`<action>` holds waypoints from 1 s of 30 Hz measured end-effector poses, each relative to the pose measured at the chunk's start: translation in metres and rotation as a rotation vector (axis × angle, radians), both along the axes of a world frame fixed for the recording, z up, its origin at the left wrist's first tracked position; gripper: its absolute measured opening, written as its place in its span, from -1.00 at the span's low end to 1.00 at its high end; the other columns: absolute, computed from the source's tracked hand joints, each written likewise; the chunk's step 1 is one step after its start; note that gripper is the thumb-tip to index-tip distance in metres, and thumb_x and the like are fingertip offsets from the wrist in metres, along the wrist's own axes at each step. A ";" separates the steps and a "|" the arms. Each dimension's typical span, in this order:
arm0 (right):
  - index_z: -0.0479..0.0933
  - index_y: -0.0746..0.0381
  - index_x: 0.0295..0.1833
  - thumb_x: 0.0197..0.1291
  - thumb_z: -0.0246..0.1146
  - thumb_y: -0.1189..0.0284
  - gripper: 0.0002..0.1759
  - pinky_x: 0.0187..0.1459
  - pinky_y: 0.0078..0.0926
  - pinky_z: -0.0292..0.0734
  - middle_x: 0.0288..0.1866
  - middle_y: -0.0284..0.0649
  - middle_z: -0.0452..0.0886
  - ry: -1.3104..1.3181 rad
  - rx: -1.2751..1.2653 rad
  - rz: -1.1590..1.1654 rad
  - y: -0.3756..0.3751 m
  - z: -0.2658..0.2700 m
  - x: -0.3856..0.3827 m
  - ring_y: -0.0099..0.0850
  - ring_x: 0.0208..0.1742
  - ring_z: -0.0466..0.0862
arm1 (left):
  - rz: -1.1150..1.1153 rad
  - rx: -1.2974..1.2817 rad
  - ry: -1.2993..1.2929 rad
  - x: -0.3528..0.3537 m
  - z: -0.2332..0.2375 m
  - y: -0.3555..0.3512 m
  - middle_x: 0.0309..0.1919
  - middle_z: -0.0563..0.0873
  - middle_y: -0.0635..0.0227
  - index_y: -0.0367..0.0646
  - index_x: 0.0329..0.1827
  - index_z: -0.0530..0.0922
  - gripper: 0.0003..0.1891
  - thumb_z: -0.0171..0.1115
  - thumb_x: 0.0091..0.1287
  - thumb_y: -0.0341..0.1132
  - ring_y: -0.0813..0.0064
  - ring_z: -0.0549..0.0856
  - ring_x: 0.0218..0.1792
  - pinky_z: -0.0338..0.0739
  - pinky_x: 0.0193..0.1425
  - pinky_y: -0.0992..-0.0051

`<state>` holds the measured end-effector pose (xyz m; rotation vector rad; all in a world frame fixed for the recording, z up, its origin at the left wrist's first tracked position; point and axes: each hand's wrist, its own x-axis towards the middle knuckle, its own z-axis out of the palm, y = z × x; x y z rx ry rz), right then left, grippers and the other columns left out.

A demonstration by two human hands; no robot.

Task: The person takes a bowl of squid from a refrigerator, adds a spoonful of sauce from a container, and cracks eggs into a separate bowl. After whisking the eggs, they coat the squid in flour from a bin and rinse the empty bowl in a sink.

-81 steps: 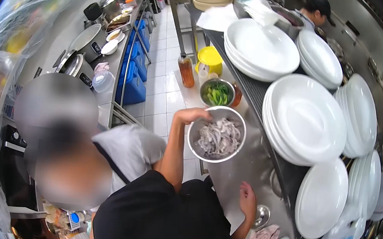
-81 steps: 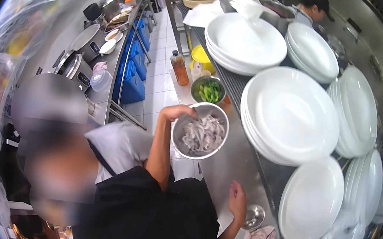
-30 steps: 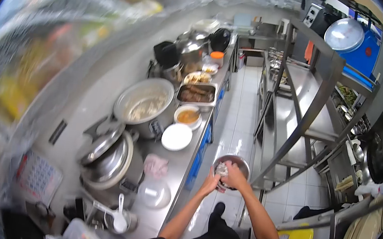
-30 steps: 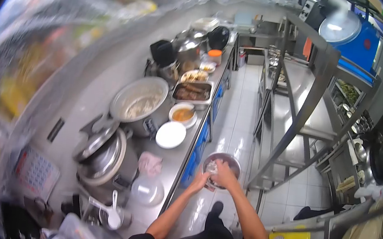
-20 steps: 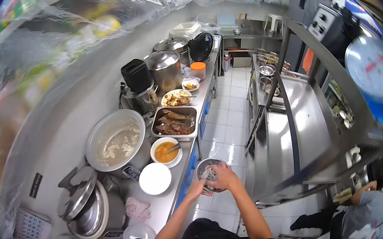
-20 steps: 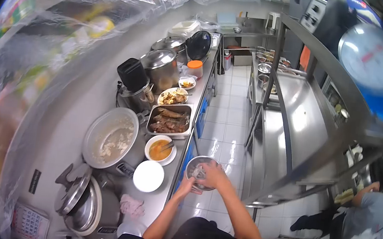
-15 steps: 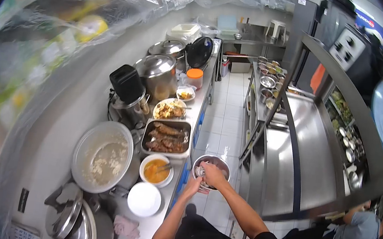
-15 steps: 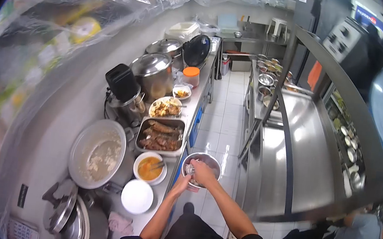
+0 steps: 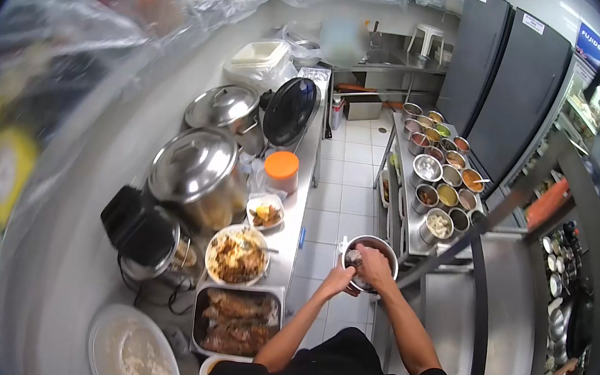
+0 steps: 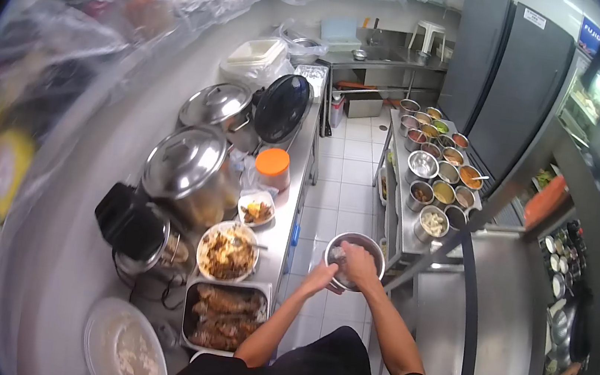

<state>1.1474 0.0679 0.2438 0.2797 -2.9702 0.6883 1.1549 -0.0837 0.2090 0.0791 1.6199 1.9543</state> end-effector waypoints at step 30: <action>0.28 0.07 0.39 0.05 0.35 0.37 -0.26 0.24 0.06 0.48 0.21 0.23 0.37 -0.136 -0.133 0.353 0.092 0.047 -0.925 0.35 0.16 0.51 | 0.631 -0.159 0.181 -0.874 0.080 0.115 0.02 0.58 -0.37 -0.11 0.56 -0.06 -0.29 -0.09 0.32 -0.44 -0.10 0.77 -0.42 0.77 -0.55 0.18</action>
